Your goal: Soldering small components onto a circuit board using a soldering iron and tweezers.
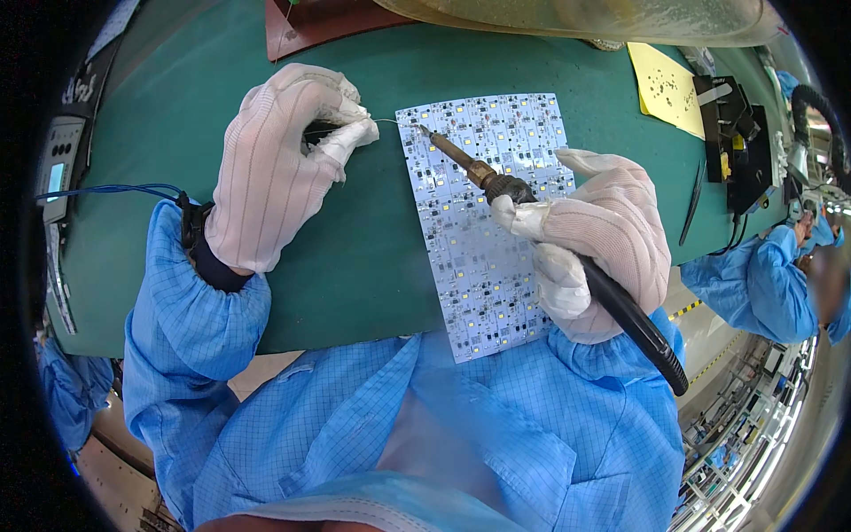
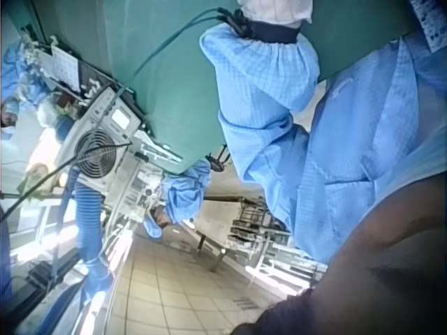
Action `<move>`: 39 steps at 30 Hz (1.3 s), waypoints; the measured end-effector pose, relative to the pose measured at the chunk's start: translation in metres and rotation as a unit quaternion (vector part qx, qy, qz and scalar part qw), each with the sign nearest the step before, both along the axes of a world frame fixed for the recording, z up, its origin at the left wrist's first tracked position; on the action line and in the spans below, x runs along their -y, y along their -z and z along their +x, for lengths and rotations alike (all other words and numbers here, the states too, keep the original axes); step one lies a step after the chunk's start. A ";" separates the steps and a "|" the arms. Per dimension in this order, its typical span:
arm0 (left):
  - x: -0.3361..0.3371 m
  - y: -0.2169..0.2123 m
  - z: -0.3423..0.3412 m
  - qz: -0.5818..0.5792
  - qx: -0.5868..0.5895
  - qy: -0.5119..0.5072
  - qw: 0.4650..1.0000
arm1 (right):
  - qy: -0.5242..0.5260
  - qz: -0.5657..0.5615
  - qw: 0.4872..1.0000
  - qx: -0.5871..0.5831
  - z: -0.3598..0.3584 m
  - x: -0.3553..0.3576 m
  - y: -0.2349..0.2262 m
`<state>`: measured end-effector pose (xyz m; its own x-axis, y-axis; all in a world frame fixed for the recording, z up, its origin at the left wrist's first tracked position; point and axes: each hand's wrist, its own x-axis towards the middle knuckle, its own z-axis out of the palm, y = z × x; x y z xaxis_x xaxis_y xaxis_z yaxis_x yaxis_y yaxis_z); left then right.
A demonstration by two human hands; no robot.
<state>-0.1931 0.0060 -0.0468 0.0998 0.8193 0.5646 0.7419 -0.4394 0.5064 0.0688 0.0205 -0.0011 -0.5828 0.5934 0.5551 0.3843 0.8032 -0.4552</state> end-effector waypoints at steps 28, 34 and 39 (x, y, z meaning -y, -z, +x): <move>0.001 0.000 0.001 -0.009 -0.007 0.000 1.000 | -0.009 0.009 1.000 -0.028 -0.001 -0.002 0.003; -0.003 0.002 0.001 -0.007 0.001 0.002 1.000 | -0.008 0.007 1.000 -0.023 -0.002 -0.005 0.003; 0.000 -0.005 -0.002 0.009 -0.009 -0.004 1.000 | -0.013 0.013 0.999 -0.043 0.000 -0.004 0.001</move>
